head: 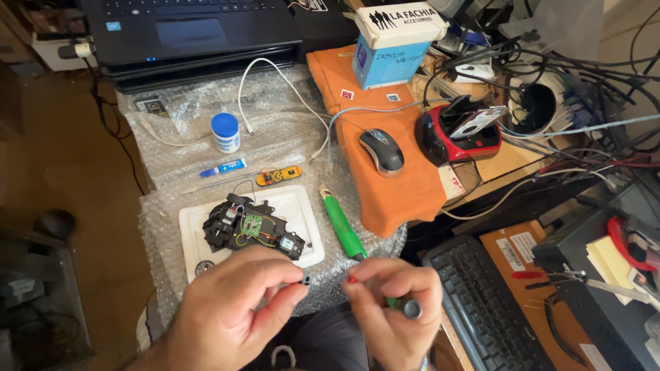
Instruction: The person opens a Suprabond Flash glue package and sets it aside, then retrieves a small white jar and a screwdriver. They use the screwdriver to disassemble a small yellow electronic component, remove a tiny black part, and later handle a blue glue tube. The person also picks up a bundle of wires and places them on the desk.
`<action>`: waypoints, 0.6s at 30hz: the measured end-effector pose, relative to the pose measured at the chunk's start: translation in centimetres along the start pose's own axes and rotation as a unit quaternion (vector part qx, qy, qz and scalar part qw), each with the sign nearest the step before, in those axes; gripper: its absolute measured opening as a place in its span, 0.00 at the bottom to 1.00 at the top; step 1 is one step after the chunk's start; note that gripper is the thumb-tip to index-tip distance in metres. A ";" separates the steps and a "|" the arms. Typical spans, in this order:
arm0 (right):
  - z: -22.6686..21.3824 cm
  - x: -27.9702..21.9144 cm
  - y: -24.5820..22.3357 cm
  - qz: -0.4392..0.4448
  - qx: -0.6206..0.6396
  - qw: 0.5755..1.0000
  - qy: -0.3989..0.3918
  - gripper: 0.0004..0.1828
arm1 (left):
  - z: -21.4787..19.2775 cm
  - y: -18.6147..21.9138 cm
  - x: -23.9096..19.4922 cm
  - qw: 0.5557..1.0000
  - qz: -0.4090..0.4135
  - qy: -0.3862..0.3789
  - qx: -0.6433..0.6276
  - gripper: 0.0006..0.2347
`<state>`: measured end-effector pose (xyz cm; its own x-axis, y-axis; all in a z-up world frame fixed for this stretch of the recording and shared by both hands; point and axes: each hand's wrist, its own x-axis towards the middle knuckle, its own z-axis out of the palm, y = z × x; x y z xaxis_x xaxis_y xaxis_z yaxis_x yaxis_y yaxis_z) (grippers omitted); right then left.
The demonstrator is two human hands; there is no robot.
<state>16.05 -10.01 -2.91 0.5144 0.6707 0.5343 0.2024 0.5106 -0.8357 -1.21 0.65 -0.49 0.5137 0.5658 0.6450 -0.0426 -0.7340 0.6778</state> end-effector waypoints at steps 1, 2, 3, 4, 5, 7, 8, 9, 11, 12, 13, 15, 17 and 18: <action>-0.4 0.1 0.3 0.004 -0.022 1.000 0.007 0.23 | -0.3 -0.2 -0.1 1.000 -0.004 0.011 0.005 0.05; -0.7 0.2 0.8 0.005 -0.023 1.000 0.003 0.23 | -0.6 -0.5 -0.3 1.000 -0.006 0.015 0.005 0.05; -1.1 0.4 1.3 0.008 -0.075 0.997 0.003 0.23 | -1.0 -0.7 -0.5 1.000 -0.017 0.015 0.004 0.04; -1.4 0.6 1.8 0.012 -0.126 0.992 0.002 0.24 | -1.3 -1.0 -0.6 0.999 -0.028 0.014 0.004 0.04; -1.5 0.9 2.5 0.013 -0.128 0.992 -0.002 0.24 | -1.6 -1.4 -0.7 0.999 -0.031 0.018 0.003 0.04; -1.6 1.6 3.8 0.033 -0.292 0.956 -0.010 0.20 | -2.1 -2.3 -1.0 0.998 -0.054 0.015 -0.005 0.03; -1.8 1.5 5.0 0.033 -0.293 0.955 -0.013 0.20 | -2.1 -3.2 -1.2 0.998 -0.056 0.019 -0.006 0.03; -2.0 1.4 6.3 0.066 -0.319 0.945 -0.029 0.20 | -2.1 -4.0 -1.4 0.998 -0.059 0.012 0.010 0.03; -2.3 1.4 8.7 0.102 -0.346 0.932 -0.048 0.20 | -2.3 -5.4 -1.1 0.998 -0.066 0.006 0.024 0.03; -2.4 1.5 9.8 0.094 -0.389 0.913 -0.076 0.18 | -2.5 -5.9 -0.6 0.998 -0.059 -0.014 0.024 0.02; -2.5 1.5 11.0 0.086 -0.431 0.892 -0.105 0.16 | -2.7 -6.5 -0.1 0.998 -0.053 -0.034 0.023 0.02; -2.1 1.8 12.6 0.087 -0.438 0.885 -0.132 0.14 | -2.4 -8.3 0.8 0.996 -0.063 -0.058 0.024 0.03; -1.5 2.3 14.0 0.086 -0.446 0.876 -0.159 0.12 | -1.9 -10.4 1.9 0.994 -0.072 -0.081 0.024 0.03; -1.2 2.5 14.6 0.091 -0.475 0.856 -0.183 0.12 | -1.5 -11.5 2.6 0.986 -0.090 -0.135 0.043 0.03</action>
<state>21.29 -1.48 -13.94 0.3492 0.9048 0.2439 0.8225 -0.1713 -0.5423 -0.73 11.15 -6.12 0.7160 0.5778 0.3918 0.1373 -0.6668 0.7325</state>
